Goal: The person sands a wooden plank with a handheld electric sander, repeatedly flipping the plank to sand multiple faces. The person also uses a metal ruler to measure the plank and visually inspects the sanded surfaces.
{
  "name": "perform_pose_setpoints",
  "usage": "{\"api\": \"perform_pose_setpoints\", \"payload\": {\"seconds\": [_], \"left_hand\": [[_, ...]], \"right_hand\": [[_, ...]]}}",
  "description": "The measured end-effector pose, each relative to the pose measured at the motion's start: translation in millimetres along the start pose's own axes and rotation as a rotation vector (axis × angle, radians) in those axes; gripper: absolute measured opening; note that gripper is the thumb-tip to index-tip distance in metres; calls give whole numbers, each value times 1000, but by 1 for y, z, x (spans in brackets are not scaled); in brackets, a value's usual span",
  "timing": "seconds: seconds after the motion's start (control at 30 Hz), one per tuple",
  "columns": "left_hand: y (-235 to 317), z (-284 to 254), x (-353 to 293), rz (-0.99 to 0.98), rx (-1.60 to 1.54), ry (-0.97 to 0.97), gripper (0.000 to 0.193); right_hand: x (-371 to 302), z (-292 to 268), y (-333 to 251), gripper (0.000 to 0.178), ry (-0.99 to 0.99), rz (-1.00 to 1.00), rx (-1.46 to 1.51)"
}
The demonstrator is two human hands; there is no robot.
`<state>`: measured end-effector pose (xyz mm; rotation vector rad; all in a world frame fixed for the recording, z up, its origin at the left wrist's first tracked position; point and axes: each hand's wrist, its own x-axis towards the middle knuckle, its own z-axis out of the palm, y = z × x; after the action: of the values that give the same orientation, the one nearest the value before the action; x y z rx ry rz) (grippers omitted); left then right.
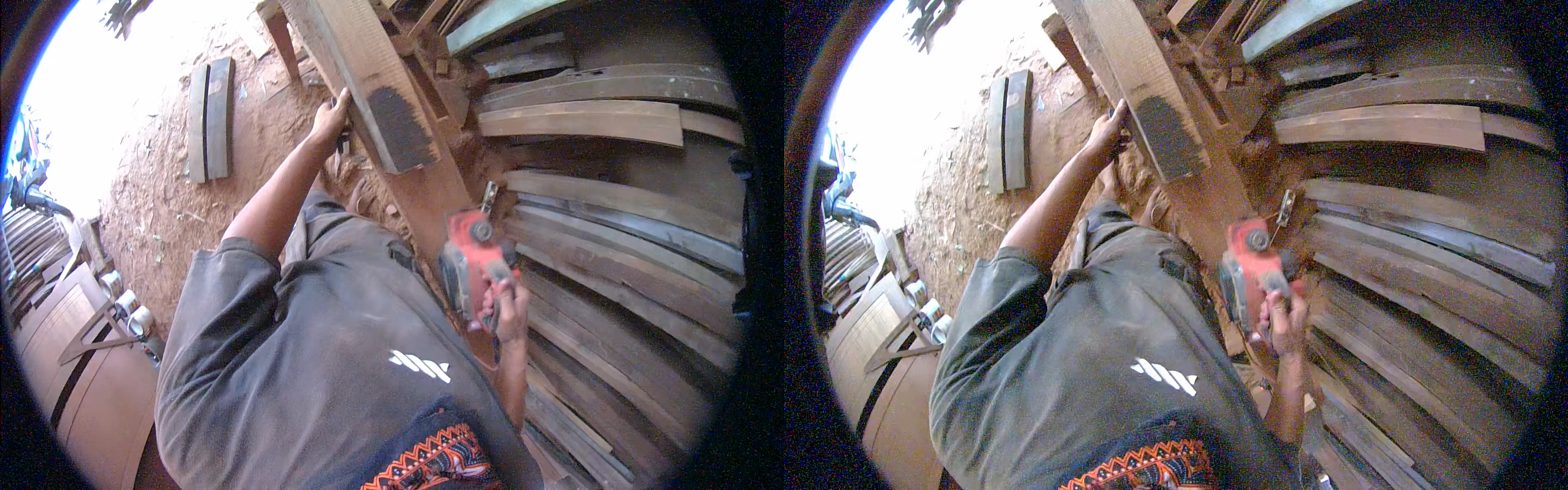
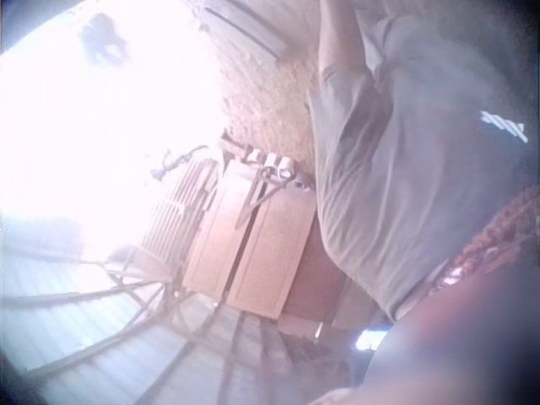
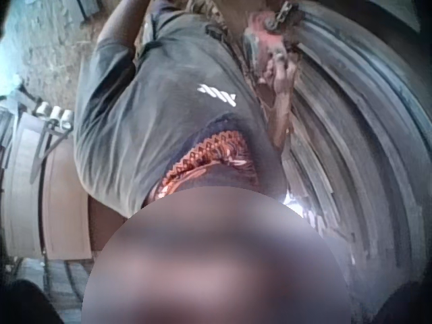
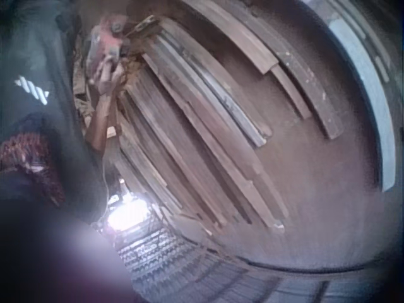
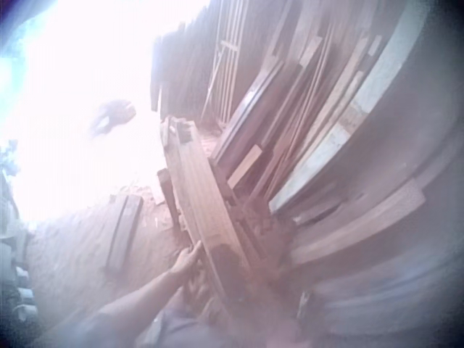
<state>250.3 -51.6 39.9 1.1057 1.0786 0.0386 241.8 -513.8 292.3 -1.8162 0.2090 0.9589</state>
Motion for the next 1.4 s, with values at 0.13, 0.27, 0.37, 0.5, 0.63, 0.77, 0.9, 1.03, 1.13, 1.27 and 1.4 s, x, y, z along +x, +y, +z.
{"api": "perform_pose_setpoints", "payload": {"seconds": [0.13,0.27,0.37,0.5,0.63,0.77,0.9,1.03,1.13,1.27,1.4], "left_hand": [[5,-1,-2,-63,36,3,66],[6,-3,-7,42,76,-41,72],[5,4,-8,19,28,47,72],[3,15,-8,36,19,90,66],[0,15,-11,-25,80,89,69],[-1,10,-12,34,116,103,68],[1,10,-9,-8,83,28,70],[3,11,-11,18,82,104,72],[2,10,-12,-10,67,31,72],[0,9,-5,-62,86,13,80],[-5,9,3,-7,142,55,64]], "right_hand": [[2,35,-67,71,-142,-112,122],[35,76,-119,53,-128,-66,-193],[60,103,-151,46,-173,-118,-201],[112,152,-196,58,-156,-206,-266],[214,228,-289,61,-275,-475,-315],[232,249,-313,61,-354,-453,-261],[151,171,-226,64,-374,-410,-428],[74,125,-159,55,-243,-296,-426],[70,146,-171,55,-220,-242,-346],[160,219,-243,60,-315,-570,-442],[254,295,-326,58,-400,-550,-225]]}}
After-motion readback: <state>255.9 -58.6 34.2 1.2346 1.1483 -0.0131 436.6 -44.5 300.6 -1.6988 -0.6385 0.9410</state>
